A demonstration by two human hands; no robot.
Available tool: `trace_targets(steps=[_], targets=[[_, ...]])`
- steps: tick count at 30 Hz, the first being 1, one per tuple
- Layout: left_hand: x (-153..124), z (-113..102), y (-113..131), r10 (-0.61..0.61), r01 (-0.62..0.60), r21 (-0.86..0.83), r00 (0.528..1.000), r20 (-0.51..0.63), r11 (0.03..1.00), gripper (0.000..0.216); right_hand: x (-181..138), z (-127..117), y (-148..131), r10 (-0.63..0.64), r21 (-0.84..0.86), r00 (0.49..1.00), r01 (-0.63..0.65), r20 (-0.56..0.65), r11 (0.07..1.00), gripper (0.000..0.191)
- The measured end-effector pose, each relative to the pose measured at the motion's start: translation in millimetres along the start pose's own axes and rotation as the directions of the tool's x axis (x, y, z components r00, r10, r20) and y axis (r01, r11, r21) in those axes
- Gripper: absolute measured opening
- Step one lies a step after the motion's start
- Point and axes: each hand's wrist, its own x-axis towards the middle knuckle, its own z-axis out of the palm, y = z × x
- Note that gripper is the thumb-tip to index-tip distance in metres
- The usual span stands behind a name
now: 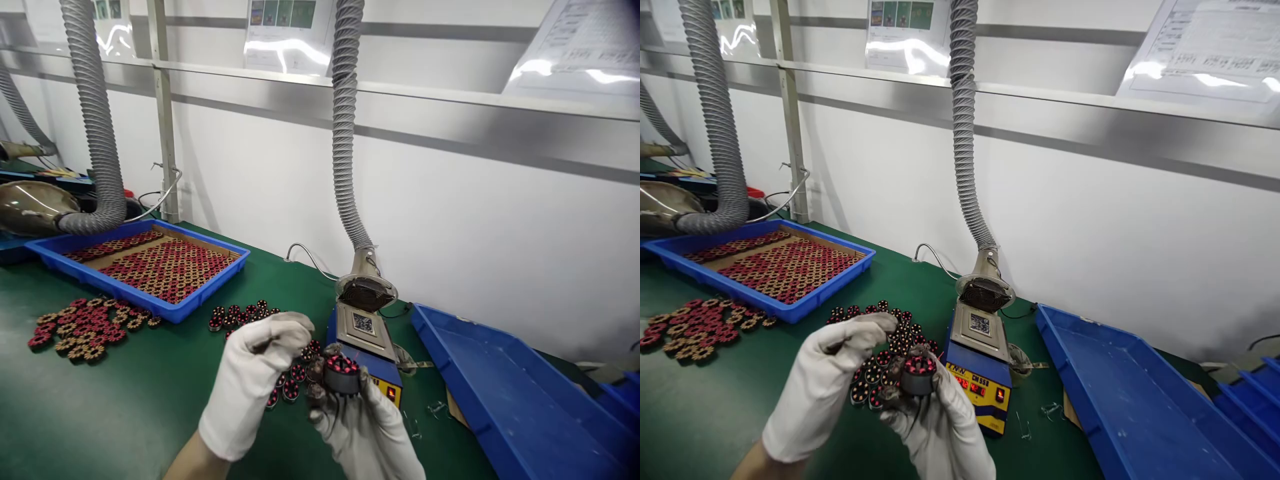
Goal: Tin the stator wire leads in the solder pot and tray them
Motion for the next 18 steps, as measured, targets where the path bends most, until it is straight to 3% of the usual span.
trace_targets(steps=[4, 6, 8, 11, 14, 16, 18], targets=[[-1, -1, 5, 0.020, -0.098, 0.282, 0.964, 0.265, 0.954, 0.044, 1, -1, -1, -0.006, 0.060, 1.000, 0.005, 0.028, 0.998, 0.031], [1, 0, 3, 0.084, -0.204, 0.303, 0.927, 0.366, 0.931, 0.050, 2, -1, 0, -0.007, 0.073, 1.000, 0.006, 0.017, 0.997, 0.034], [3, 1, -1, 0.139, -0.249, 0.243, 0.908, 0.395, 0.938, 0.035, 2, -1, 2, -0.011, 0.056, 1.000, 0.011, 0.011, 0.998, 0.036], [6, -1, -5, 0.128, -0.169, 0.089, 0.929, 0.346, 0.982, 0.012, -1, 2, 2, 0.003, -0.019, 1.000, -0.003, 0.012, 1.000, 0.034], [4, -5, -4, 0.126, -0.116, -0.071, 0.980, 0.155, 0.991, 0.019, -4, 4, 0, 0.027, -0.063, 1.000, -0.027, 0.008, 0.998, 0.033], [2, -8, 0, 0.082, -0.076, -0.076, 0.994, 0.067, 0.994, 0.024, -5, 3, -2, 0.022, -0.037, 1.000, -0.023, -0.018, 0.999, 0.031], [1, -9, 5, -0.043, 0.041, 0.019, 0.991, 0.127, 0.999, 0.027, -5, 1, -4, 0.000, 0.009, 0.999, 0.000, -0.047, 1.000, 0.030]])
